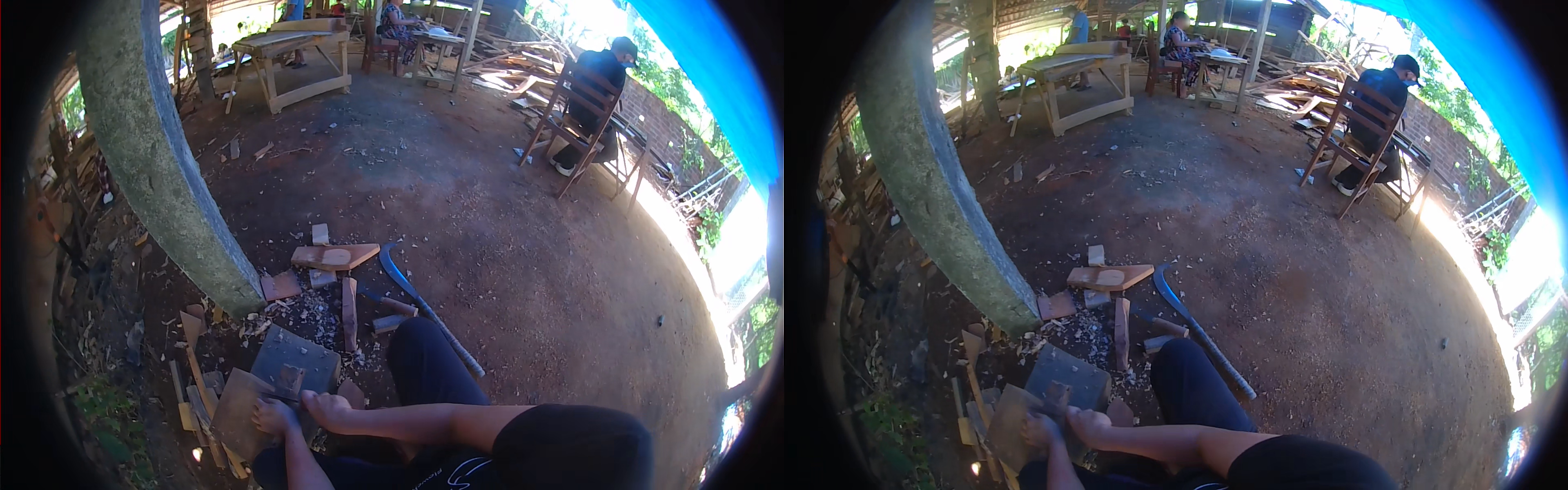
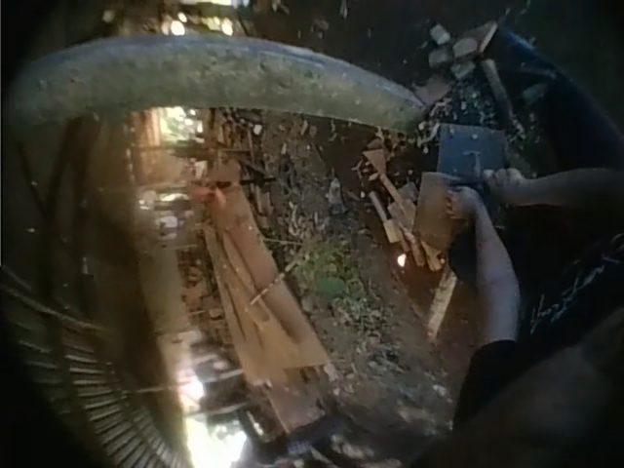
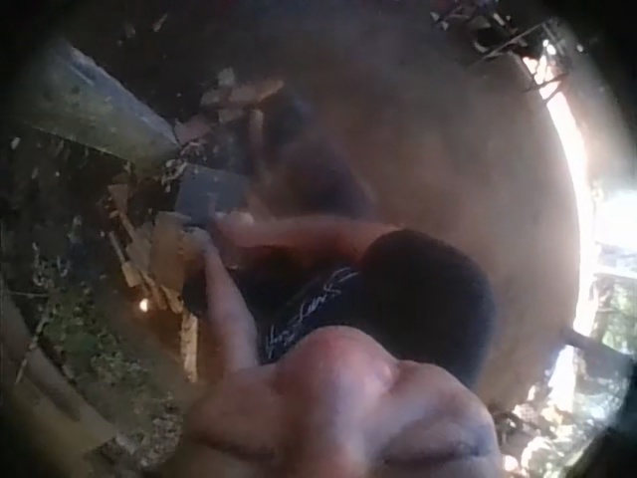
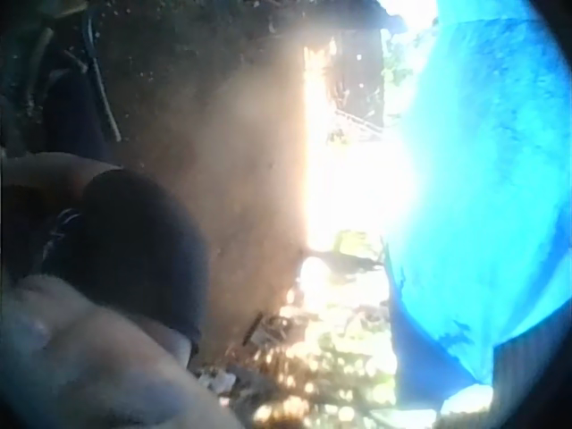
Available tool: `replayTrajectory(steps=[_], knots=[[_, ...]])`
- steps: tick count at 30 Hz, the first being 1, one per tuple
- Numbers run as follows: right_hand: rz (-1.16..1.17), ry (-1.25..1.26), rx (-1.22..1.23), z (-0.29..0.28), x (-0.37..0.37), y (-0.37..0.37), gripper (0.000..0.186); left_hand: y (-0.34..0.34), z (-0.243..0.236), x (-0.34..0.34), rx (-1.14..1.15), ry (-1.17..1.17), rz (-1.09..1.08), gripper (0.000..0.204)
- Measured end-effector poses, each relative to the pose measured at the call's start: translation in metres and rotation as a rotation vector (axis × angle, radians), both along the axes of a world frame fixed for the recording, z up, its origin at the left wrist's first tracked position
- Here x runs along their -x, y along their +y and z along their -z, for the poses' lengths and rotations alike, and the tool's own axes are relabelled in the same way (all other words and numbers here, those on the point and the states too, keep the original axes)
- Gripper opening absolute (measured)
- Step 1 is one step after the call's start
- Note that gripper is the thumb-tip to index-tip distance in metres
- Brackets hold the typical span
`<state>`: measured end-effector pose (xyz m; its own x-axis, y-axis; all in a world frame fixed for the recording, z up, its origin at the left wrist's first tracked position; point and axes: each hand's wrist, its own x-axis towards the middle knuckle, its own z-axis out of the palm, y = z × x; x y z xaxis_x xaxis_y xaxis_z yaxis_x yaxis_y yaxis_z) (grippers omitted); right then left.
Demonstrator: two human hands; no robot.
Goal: The person saws a piece of wood using a small saw while holding the wood against a wooden block on the ground.
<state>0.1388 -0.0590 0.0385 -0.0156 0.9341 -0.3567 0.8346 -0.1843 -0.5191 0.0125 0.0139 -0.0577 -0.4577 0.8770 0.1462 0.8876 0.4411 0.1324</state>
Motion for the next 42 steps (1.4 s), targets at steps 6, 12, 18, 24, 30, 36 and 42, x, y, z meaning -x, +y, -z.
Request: replayTrajectory(steps=[6,12,18,24,30,36,42], knots=[[-0.069,-0.134,-0.071,0.021,0.012,0.013,0.021,0.006,0.003,-0.003,0.030,-0.020,-0.005,0.024],[-0.065,-0.074,-0.031,0.009,-0.018,-0.032,0.020,0.009,0.008,0.001,-0.042,-0.040,-0.024,0.022],[-0.078,-0.124,-0.039,0.003,0.001,-0.014,0.021,0.009,0.001,-0.005,-0.100,-0.045,-0.046,0.020],[-0.125,-0.181,-0.039,0.015,0.010,0.018,0.022,0.009,0.001,-0.001,-0.095,-0.088,-0.028,0.022],[-0.097,-0.066,-0.023,0.006,-0.005,-0.003,0.024,0.002,-0.006,-0.010,-0.010,-0.083,0.031,0.023],[-0.041,-0.112,-0.007,0.001,-0.015,-0.011,0.026,0.004,-0.007,-0.022,-0.076,-0.124,0.097,0.023],[-0.122,-0.145,-0.084,0.009,-0.006,-0.004,0.030,0.000,0.018,0.012,-0.103,-0.423,0.214,0.029]])
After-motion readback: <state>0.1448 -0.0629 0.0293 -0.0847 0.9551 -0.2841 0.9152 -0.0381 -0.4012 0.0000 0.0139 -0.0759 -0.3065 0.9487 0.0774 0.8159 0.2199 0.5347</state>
